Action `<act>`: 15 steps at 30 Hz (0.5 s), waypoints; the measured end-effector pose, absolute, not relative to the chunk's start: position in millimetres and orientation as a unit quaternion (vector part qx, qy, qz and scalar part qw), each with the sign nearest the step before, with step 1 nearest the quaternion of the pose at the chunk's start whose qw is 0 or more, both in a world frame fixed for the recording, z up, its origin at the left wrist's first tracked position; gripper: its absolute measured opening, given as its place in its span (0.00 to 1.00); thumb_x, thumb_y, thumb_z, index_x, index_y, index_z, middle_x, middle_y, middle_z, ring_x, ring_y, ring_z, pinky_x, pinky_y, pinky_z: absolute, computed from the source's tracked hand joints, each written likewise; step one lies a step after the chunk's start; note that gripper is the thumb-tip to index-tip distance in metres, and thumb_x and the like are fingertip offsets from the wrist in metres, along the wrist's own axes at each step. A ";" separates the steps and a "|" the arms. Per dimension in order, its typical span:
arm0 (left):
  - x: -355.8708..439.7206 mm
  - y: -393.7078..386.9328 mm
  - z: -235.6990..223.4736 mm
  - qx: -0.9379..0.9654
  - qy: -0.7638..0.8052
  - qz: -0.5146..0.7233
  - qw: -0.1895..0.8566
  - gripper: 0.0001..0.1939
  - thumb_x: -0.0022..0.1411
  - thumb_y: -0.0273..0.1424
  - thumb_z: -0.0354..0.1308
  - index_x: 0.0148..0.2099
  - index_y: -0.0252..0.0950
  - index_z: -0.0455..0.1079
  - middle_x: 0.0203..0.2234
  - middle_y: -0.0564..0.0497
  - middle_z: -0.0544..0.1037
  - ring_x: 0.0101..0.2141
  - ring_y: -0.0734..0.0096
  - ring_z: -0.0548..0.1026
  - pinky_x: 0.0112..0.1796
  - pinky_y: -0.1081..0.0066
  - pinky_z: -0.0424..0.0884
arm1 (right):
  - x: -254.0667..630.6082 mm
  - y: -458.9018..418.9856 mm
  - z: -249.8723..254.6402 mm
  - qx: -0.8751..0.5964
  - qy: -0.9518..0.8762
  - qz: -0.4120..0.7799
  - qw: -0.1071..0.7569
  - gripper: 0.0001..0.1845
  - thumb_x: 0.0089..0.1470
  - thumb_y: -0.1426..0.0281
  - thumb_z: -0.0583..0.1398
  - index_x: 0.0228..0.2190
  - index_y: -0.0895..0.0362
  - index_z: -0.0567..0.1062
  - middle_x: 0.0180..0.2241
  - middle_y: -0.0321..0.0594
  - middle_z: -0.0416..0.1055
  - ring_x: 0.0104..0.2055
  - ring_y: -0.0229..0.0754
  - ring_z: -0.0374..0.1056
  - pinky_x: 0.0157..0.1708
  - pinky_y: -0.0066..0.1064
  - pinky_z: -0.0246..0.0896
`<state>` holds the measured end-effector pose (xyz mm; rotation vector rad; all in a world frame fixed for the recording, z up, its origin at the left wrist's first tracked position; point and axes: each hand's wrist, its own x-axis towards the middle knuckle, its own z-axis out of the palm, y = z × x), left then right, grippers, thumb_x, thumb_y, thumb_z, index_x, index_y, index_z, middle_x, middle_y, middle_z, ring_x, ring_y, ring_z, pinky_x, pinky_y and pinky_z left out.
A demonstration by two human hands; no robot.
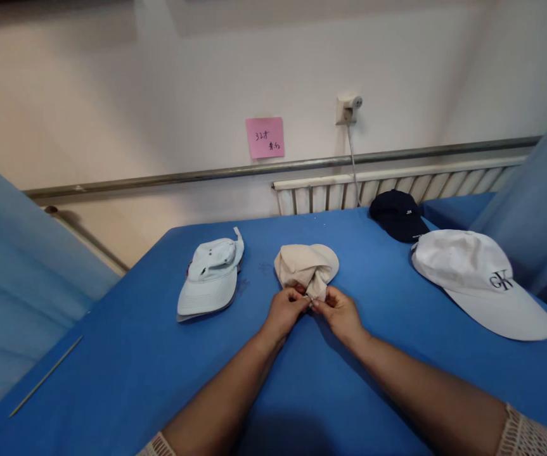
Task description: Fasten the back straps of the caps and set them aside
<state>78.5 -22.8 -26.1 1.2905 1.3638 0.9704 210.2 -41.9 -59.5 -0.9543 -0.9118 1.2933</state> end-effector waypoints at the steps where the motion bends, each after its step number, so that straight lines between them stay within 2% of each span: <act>1: 77.2 -22.6 -24.6 0.529 0.549 0.399 0.509 0.10 0.44 0.33 0.62 0.20 0.34 0.65 0.17 0.54 0.71 0.21 0.75 0.66 0.26 0.73 0.60 | 210.4 -41.7 -60.1 -0.412 -0.392 0.560 0.603 0.15 0.39 0.64 0.69 0.30 0.57 0.77 0.25 0.36 0.74 0.27 0.38 0.67 0.30 0.30 0.62; 8: 71.1 -22.2 -20.4 0.510 0.498 0.401 0.575 0.13 0.44 0.36 0.64 0.20 0.33 0.67 0.20 0.50 0.74 0.24 0.73 0.69 0.28 0.72 0.62 | 208.2 -44.7 -55.9 -0.416 -0.376 0.558 0.612 0.15 0.37 0.64 0.69 0.30 0.56 0.77 0.25 0.36 0.74 0.27 0.39 0.67 0.31 0.31 0.63; 15: 70.8 -21.5 -19.4 0.508 0.510 0.391 0.573 0.11 0.44 0.35 0.63 0.20 0.34 0.67 0.19 0.50 0.74 0.24 0.72 0.70 0.29 0.71 0.63 | 207.3 -48.2 -51.1 -0.431 -0.385 0.543 0.609 0.12 0.38 0.65 0.68 0.28 0.56 0.77 0.24 0.36 0.74 0.26 0.39 0.66 0.28 0.30 0.62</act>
